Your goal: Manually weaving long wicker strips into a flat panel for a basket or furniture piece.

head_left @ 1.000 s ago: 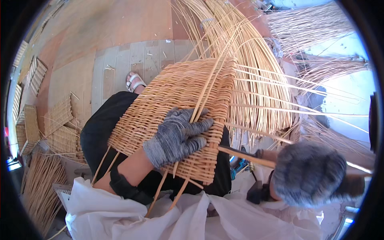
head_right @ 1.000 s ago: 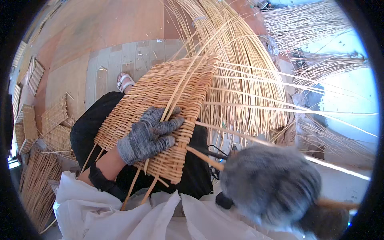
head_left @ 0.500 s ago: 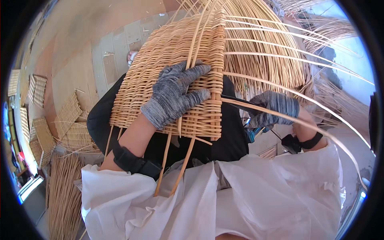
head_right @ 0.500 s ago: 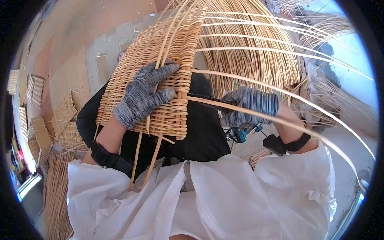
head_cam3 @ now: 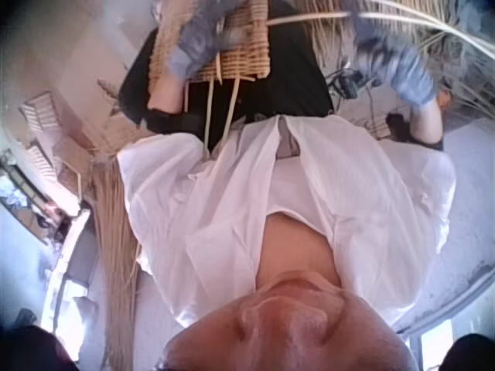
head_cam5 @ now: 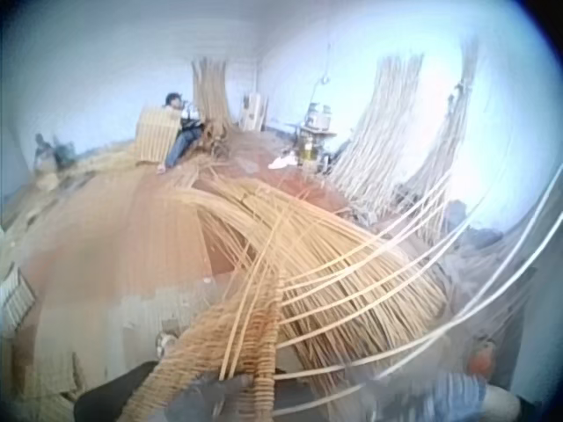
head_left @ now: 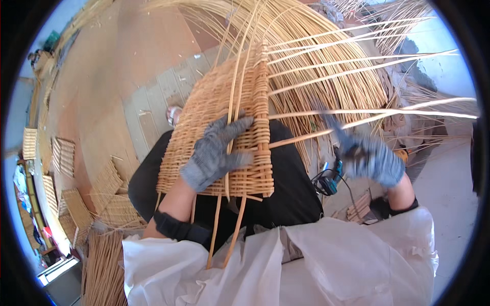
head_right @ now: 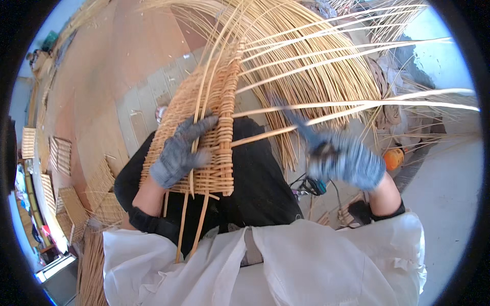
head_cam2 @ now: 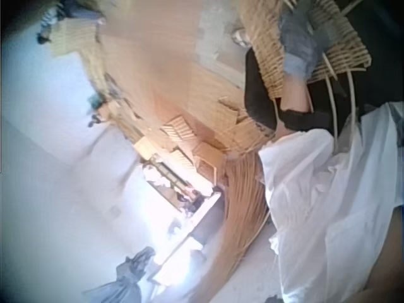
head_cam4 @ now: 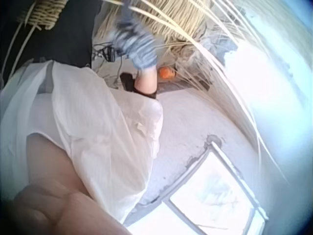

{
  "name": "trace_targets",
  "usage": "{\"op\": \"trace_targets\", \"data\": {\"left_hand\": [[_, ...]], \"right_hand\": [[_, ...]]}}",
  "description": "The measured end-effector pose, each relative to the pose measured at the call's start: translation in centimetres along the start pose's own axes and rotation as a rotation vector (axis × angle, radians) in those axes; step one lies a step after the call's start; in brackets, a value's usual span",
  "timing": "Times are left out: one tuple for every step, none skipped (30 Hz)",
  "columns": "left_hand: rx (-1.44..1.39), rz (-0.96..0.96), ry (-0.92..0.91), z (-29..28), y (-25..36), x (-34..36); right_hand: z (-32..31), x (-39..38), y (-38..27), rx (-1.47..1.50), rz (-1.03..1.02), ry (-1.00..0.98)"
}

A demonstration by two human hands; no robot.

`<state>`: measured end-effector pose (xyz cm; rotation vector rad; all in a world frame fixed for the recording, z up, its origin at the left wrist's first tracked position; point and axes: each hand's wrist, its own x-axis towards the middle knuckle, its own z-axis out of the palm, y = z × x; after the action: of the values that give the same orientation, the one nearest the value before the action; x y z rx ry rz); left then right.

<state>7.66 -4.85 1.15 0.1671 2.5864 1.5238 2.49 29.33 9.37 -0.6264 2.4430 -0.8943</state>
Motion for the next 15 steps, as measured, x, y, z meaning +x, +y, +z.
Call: {"op": "trace_targets", "data": {"left_hand": [[0.044,0.134,-0.118,-1.3,0.1,-0.3],[0.089,0.257,-0.244,-2.1,0.5,-0.7],[0.102,0.258,-0.254,-2.2,1.5,-1.4],[0.313,0.184,-0.330,-1.9,3.0,-2.1],[0.523,0.109,-0.405,-1.7,3.8,-2.3],[0.527,0.112,-0.420,-1.5,3.2,-1.9],[0.366,0.091,-0.409,-1.9,2.3,-1.7],[0.203,0.069,-0.397,-2.2,1.7,-1.3],[0.149,0.067,-0.373,-2.2,1.5,-1.2],[0.153,0.056,-0.387,-2.2,1.5,-1.0],[0.251,0.056,-0.387,-2.2,2.0,-0.7],[0.348,0.057,-0.387,-2.3,2.2,-0.4],[0.372,0.051,-0.384,-2.3,2.1,-0.2],[0.371,0.048,-0.392,-2.2,2.2,-0.1],[0.443,0.063,-0.370,-2.0,2.4,-0.2]], "right_hand": [[-0.1,-0.8,-1.3,0.165,-0.037,-0.156],[0.4,-1.7,-2.0,0.338,-0.074,-0.318],[0.5,-3.3,-1.2,0.486,0.022,-0.305],[0.5,-3.7,-1.1,0.497,0.023,-0.295],[0.7,-3.9,-1.0,0.521,0.095,-0.330],[0.9,-4.1,-0.8,0.546,0.169,-0.368],[1.8,-3.7,-0.1,0.408,-0.122,-0.277],[2.1,-3.6,-0.2,0.418,-0.124,-0.275],[2.4,-3.2,-0.8,0.429,-0.031,-0.262],[2.8,-2.6,-1.1,0.446,0.067,-0.254],[3.2,-2.1,-1.0,0.464,0.073,-0.256],[3.5,-1.6,-0.8,0.514,0.165,-0.261],[3.7,-1.3,-0.6,0.555,0.259,-0.265],[3.7,-0.9,-0.7,0.561,0.265,-0.266],[3.6,-0.6,-1.0,0.527,0.289,-0.282]]}}
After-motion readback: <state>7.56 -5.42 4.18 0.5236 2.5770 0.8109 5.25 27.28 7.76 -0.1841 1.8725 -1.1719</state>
